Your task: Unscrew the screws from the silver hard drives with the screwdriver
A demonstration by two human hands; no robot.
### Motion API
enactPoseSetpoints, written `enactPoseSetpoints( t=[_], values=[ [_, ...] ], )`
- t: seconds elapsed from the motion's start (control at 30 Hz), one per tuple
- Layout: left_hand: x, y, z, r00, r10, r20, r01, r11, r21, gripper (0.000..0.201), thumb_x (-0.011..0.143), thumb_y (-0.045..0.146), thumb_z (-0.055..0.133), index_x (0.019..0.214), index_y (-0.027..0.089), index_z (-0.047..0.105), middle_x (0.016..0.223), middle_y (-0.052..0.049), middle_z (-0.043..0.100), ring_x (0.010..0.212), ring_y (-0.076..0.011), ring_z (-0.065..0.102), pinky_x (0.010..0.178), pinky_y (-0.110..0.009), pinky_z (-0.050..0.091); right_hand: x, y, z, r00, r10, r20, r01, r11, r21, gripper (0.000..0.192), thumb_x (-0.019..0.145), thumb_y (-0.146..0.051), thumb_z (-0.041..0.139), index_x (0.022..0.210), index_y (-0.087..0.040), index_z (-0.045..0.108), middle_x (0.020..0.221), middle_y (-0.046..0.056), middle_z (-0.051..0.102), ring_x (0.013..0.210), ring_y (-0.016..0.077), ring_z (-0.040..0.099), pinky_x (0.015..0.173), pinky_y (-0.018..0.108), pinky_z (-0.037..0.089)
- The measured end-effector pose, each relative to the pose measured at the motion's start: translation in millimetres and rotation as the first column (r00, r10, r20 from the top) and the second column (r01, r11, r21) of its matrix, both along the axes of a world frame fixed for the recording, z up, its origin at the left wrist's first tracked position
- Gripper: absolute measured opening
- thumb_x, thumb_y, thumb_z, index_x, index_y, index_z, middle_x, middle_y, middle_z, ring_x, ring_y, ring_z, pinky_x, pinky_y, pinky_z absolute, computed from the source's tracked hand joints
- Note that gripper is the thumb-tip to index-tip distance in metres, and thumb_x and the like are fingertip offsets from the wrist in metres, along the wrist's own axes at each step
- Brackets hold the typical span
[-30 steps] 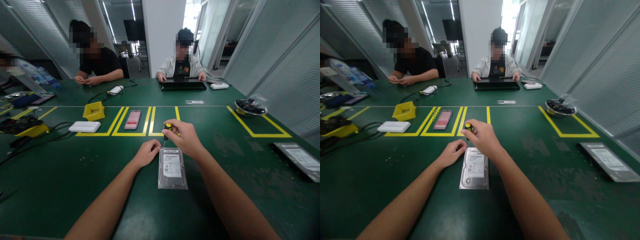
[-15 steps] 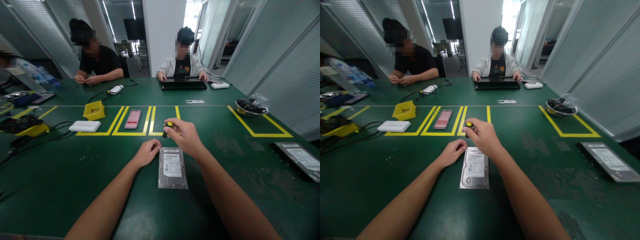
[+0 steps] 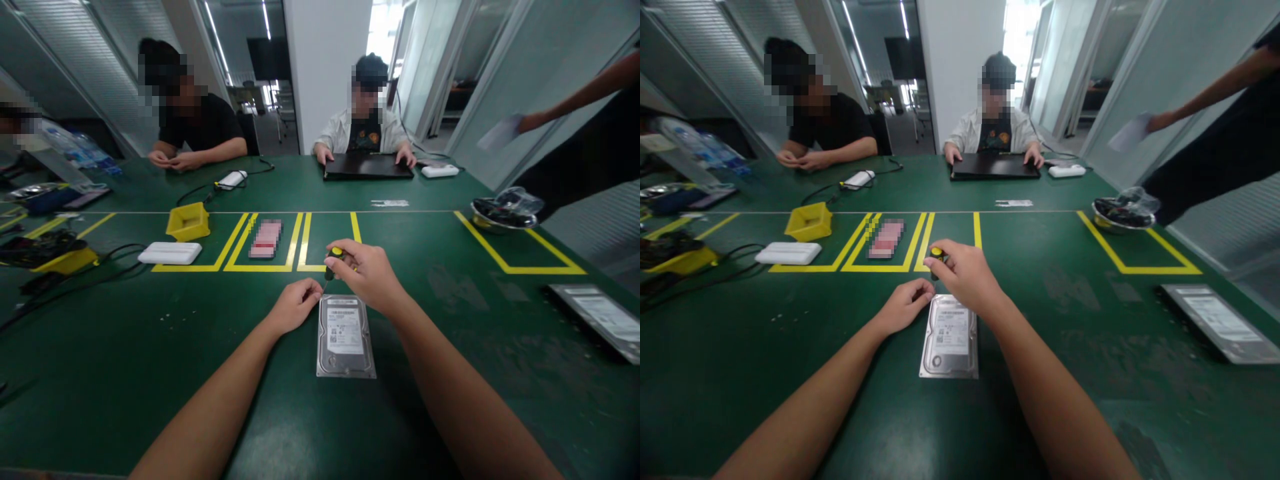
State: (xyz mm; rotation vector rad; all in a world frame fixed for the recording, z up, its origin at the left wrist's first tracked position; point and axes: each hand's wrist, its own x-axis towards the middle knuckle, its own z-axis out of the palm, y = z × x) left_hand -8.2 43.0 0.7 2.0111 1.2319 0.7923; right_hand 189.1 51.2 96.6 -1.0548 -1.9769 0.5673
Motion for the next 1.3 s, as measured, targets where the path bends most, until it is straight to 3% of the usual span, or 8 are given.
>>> enactPoseSetpoints(
  t=[1.3],
  values=[
    [1.6,0.4,4.3,0.999,0.021,-0.032,-0.021,1.0,0.002,0.012,0.09,0.023,0.051,0.086,0.016,0.061,0.075,0.0,0.06,0.069,-0.0147,0.054,0.064,-0.025,0.038,-1.6,-3.2,4.5,0.999,0.016,0.052,-0.016,1.0,0.0,0.027,0.089,-0.036,0.06,0.106,-0.016,0.067,0.073,0.0,0.064,0.061,0.0105,0.055,0.064,0.023,0.039]
  ],
)
